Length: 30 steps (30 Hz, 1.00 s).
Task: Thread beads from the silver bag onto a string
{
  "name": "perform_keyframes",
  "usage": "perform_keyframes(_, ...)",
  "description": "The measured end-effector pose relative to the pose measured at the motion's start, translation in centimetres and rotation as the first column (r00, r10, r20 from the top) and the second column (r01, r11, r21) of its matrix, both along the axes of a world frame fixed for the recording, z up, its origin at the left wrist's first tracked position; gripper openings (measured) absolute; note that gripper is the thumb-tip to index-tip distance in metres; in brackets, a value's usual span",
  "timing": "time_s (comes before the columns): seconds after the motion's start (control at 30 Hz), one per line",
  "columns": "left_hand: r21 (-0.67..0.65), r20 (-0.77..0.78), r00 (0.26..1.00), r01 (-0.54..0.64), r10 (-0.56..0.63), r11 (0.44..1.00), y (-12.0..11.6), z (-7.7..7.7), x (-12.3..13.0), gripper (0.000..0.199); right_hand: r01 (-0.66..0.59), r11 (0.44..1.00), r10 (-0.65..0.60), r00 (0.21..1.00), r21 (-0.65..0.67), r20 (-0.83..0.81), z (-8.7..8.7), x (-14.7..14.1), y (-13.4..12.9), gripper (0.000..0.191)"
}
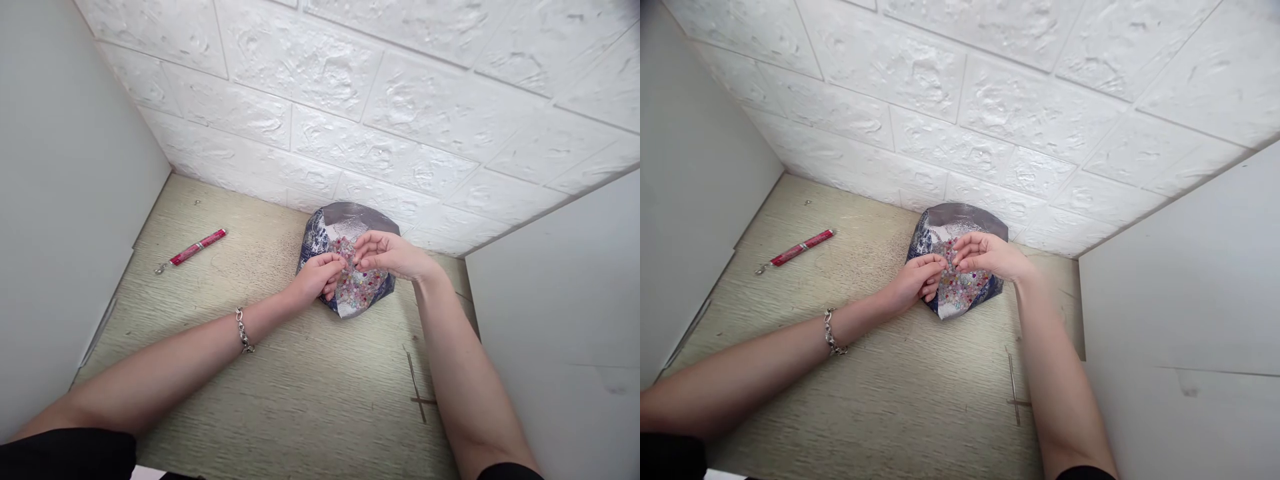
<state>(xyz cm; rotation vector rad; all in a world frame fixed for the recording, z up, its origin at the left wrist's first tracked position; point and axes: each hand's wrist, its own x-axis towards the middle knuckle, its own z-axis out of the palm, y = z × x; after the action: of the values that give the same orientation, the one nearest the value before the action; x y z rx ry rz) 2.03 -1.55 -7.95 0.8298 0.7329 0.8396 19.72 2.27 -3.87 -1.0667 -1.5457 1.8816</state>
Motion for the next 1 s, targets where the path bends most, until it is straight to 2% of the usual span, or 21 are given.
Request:
perform_keyframes(0.1, 0.016, -0.012, 1.0, -0.002, 0.002, 1.0, 0.0, -0.1, 0.0, 0.01, -0.025, 0.999, 0.025, 1.0, 0.048, -0.004, -0.5, -0.2, 0.2, 0.032)
perform_keyframes(0.23, 0.036, -0.047, 0.999, -0.009, 0.011, 0.999, 0.0, -0.2, 0.1, 0.011, 0.008, 0.996, -0.009, 1.0, 0.09, 0.008, -0.8, -0.4, 0.3, 0.034)
perform_keyframes(0.47, 0.041, -0.063, 0.998, -0.029, 0.031, 0.999, -0.1, -0.3, 0.1, 0.015, 0.036, 0.996, -0.034, 0.999, 0.083, -0.026, -1.0, -0.5, 0.3, 0.032)
perform_keyframes(0.63, 0.009, -0.003, 0.998, -0.058, 0.058, 0.998, -0.1, -0.4, 0.1, 0.017, 0.077, 0.994, -0.076, 0.997, 0.072, -0.025, -1.5, -0.6, 0.5, 0.031)
perform_keyframes(0.83, -0.091, 0.111, 0.991, -0.067, 0.077, 0.994, 0.0, 0.1, -0.2, 0.02, 0.168, 0.981, -0.163, 0.985, 0.099, -0.052, -2.2, -1.3, 0.6, 0.03)
perform_keyframes(1.0, -0.125, 0.138, 0.987, -0.068, 0.085, 0.99, 0.1, 0.3, -0.3, 0.017, 0.204, 0.972, -0.197, 0.978, 0.12, -0.068, -2.5, -1.8, 0.6, 0.033)
